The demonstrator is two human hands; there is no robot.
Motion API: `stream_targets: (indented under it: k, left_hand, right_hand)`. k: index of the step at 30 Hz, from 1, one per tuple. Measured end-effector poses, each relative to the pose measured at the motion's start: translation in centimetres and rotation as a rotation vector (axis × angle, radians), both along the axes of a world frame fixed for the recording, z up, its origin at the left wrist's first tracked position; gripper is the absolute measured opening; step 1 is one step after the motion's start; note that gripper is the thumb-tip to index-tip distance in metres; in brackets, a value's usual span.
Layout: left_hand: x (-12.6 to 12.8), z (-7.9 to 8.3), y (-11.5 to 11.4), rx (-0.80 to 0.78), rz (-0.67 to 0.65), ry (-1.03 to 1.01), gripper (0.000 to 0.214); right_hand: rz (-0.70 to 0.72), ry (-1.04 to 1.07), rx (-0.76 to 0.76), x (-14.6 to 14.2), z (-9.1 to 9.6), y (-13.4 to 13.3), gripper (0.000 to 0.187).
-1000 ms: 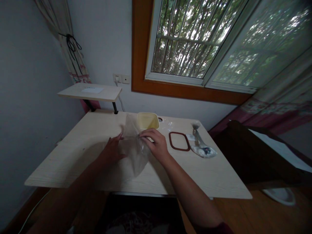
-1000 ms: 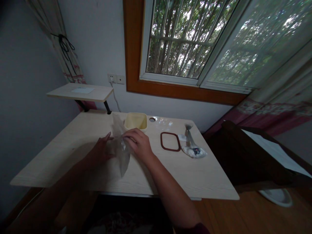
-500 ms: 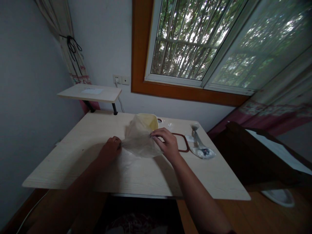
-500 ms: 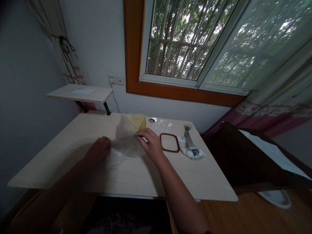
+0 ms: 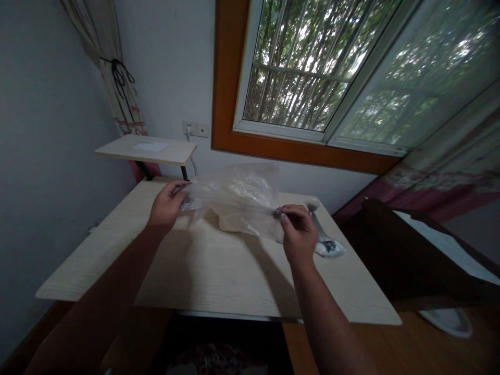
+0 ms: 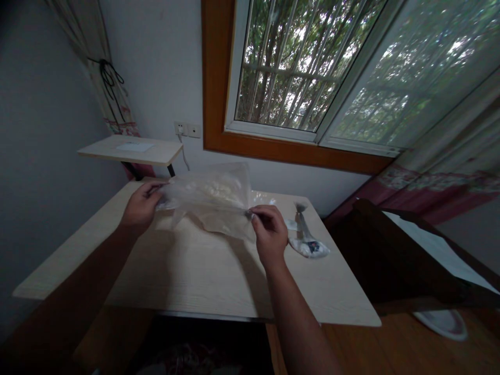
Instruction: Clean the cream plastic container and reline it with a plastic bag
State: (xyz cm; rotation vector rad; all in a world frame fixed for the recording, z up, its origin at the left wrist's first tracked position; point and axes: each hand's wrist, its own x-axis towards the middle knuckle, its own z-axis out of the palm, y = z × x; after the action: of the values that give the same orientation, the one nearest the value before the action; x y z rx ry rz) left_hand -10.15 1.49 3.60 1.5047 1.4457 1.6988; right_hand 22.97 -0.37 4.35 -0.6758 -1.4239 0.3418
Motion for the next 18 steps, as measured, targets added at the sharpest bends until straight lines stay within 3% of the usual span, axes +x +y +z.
stream_targets:
  k: [4,7,10,14,18]
  left_hand:
    - [3.3,1.4,3.3,0.055,-0.115,-0.144,0.027]
    - [5.7,1.6,5.3,0.054,-0.207,-0.089,0.028]
    - [7.2,1.5,6.3,-0.001,-0.278,0.275,0.025]
    - [7.3,1.4,6.3,0.005,-0.254,0.824,0.026]
    - [5.9,1.7,6.1,0.011,-0.266,0.885,0.043]
  right_hand:
    - [-0.144,0.293,-0.023,0.4,1.2,1.0,0.012]
    - [-0.203,0.437,0.005,0.8,2.5,2.1,0.017]
    - [-0.196,0.452,0.036,1.0,3.7,3.0,0.017]
    - [-0.148,0.353,0.021,0.7,4.4,4.5,0.016]
    - [-0.087,0.246,-0.037,-0.1,4.5,6.1,0.016]
